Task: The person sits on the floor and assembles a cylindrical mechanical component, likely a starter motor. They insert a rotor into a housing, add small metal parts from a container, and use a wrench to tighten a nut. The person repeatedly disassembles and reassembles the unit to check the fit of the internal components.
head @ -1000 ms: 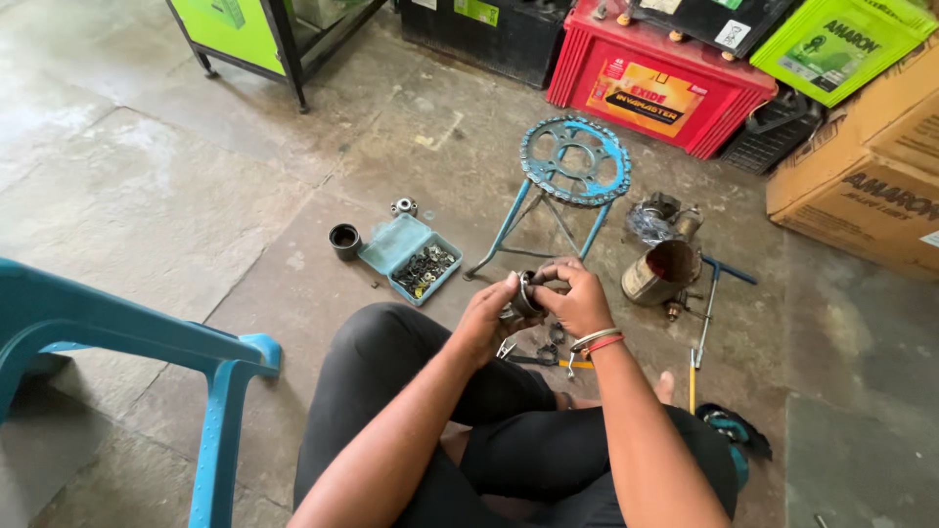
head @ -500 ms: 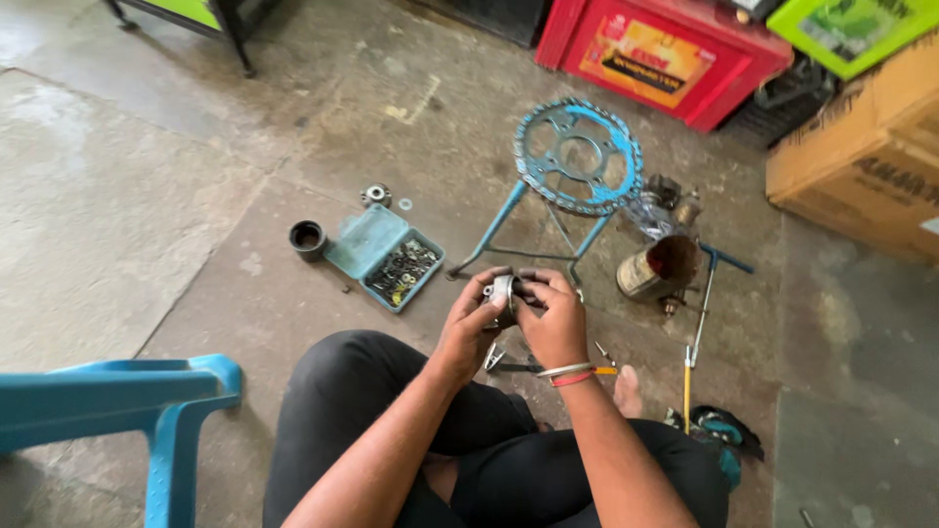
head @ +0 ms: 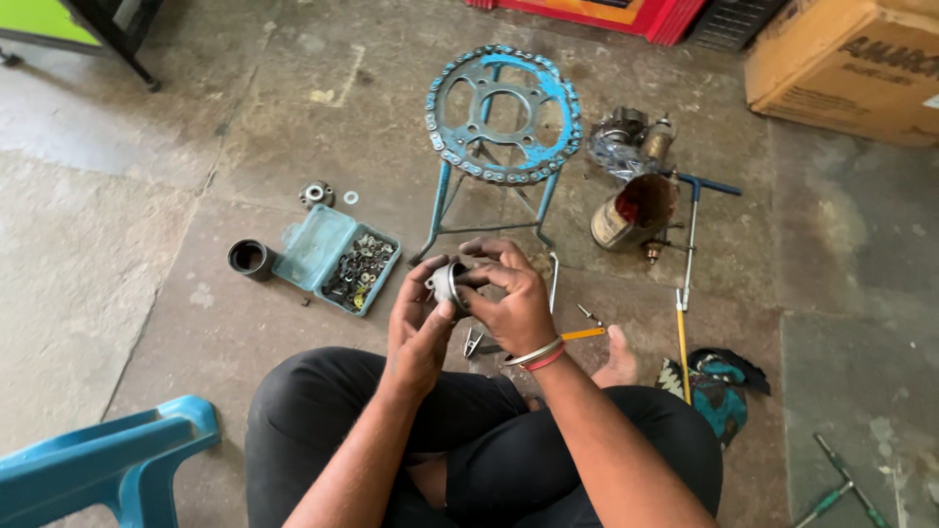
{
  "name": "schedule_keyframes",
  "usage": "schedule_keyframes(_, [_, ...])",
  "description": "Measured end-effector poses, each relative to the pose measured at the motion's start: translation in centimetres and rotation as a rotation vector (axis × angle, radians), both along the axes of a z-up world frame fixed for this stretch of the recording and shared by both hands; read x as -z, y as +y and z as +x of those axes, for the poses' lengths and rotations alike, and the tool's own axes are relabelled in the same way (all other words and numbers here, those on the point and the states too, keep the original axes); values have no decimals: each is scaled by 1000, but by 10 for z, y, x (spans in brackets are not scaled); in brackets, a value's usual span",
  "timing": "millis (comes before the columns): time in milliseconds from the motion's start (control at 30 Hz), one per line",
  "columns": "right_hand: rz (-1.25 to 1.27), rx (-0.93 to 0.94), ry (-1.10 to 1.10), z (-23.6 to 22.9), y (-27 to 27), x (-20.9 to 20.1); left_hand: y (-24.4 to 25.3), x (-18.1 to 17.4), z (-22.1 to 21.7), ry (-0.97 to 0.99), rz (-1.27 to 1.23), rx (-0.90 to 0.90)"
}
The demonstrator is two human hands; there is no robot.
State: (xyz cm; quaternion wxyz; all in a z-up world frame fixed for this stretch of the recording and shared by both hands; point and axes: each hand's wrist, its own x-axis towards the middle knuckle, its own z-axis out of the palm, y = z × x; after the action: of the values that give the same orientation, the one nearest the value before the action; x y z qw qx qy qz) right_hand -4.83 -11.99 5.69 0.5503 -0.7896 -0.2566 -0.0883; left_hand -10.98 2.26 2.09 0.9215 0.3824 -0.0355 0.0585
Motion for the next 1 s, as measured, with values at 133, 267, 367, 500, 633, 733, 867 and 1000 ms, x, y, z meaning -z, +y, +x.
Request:
schedule_keyframes(133, [61, -64, 69, -4, 1, -6, 4, -8, -4, -52, 83, -30])
schedule_keyframes(267, [88, -143, 114, -4, -1, -10, 7, -12, -5, -72, 58, 3])
schedule_keyframes(367, [110, -209, 192, 0, -7, -12, 9, -15, -3, -64, 25, 65])
schedule_keyframes(500, [118, -175, 178, 0, -6, -7, 9, -15, 0, -44, -25, 118])
schedule_keyframes(633, [116, -162, 165, 5, -1, -2, 12, -6, 3, -3, 0, 52])
schedule_keyframes(733, [46, -186, 163, 13, -11, -5, 17, 3, 7, 17, 33, 6])
schedule_keyframes(867, [-25, -143, 143, 17, -20, -12, 21, 11, 13, 46, 77, 46])
schedule_keyframes(1000, [5, -108, 177, 16, -24, -21, 17, 11, 15, 167, -33, 58])
